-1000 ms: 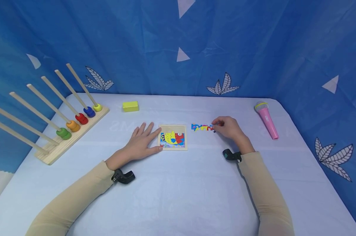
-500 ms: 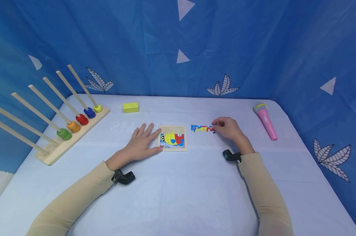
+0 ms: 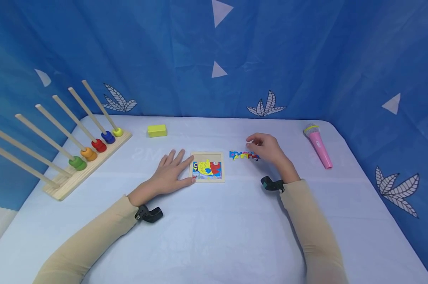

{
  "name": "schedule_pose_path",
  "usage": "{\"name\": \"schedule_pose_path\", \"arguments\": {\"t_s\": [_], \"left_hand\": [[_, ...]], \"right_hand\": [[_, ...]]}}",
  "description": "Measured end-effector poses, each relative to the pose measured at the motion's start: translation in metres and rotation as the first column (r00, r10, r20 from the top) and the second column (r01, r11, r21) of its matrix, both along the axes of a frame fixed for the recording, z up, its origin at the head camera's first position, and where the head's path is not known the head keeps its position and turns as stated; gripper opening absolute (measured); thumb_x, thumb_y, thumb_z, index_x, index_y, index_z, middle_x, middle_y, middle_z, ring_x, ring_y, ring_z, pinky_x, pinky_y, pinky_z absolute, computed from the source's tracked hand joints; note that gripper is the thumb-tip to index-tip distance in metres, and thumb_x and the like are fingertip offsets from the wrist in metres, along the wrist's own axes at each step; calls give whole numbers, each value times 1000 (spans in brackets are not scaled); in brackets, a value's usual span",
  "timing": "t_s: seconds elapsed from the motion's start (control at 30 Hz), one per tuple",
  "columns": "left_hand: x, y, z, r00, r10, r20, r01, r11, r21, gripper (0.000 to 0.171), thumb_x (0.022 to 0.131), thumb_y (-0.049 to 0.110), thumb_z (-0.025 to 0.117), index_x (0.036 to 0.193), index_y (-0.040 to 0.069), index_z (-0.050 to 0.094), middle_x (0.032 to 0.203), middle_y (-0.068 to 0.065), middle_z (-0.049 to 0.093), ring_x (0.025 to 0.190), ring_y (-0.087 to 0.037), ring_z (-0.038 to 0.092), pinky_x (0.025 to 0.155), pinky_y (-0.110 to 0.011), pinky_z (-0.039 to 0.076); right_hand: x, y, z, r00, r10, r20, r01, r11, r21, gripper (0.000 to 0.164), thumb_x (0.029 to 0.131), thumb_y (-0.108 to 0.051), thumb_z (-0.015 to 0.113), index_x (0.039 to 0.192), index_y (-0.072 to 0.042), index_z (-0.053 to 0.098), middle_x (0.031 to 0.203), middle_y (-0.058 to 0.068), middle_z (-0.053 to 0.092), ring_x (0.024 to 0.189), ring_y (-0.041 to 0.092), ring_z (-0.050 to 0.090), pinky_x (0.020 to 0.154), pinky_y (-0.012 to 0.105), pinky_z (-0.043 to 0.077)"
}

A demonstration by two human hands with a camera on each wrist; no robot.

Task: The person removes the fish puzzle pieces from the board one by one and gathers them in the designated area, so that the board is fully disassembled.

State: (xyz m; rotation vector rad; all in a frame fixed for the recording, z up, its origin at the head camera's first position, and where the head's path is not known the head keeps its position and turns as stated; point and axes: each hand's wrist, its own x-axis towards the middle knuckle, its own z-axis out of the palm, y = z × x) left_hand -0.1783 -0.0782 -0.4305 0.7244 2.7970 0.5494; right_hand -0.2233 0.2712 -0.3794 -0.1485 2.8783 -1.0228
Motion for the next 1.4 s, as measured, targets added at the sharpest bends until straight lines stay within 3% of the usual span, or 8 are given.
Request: {"name": "schedule_pose_path", "arguments": {"t_s": [0.2, 0.5, 0.83, 1.1, 1.4], "left_hand": [[-1, -2, -2, 1000, 14, -9, -14, 1000, -3, 84, 94, 60, 56, 162, 21, 29, 172, -18, 11, 159, -47, 0, 125, -67, 5], [-1, 3, -4, 1000, -8, -7, 8, 1000, -1, 83, 95, 62, 55, 163, 21, 28, 172, -18, 11, 158, -48, 1, 124, -68, 5], [-1, 5, -3, 1000, -22, -13, 22, 1000, -3, 83, 96, 62, 54, 163, 21, 28, 172, -18, 10, 158, -48, 0, 124, -68, 5], [-3, 2, -1, 999, -25, -22, 25, 1000, -5, 82, 96, 63, 52, 163, 21, 28, 172, -18, 10, 158, -48, 0, 124, -68, 4], [-4, -1, -2, 1000, -20, -15, 20, 1000, 0, 82, 96, 62, 52, 163, 21, 28, 172, -18, 10, 158, -48, 0, 124, -68, 5]], "right_hand": [[-10, -58, 2, 987, 162, 7, -162, 987, -22, 33, 98, -22, 65, 124, -3, 69, 101, 15, 67, 75, 22, 58, 61, 26, 49], [-8, -112, -2, 941, 316, 117, -319, 948, 1, 38, 98, -27, 66, 131, -9, 67, 112, 11, 69, 90, 23, 60, 72, 25, 54], [2, -126, -14, 929, 359, 83, -362, 932, 19, 36, 96, -22, 70, 129, -8, 69, 111, 9, 72, 89, 21, 61, 82, 29, 57], [3, -133, -20, 896, 440, 58, -443, 886, 135, 43, 88, -20, 78, 128, -4, 70, 111, 10, 72, 96, 21, 62, 90, 37, 54], [5, -141, -20, 904, 421, 78, -428, 889, 164, 41, 86, -19, 81, 124, -5, 73, 112, 9, 72, 99, 21, 62, 94, 37, 54]]}}
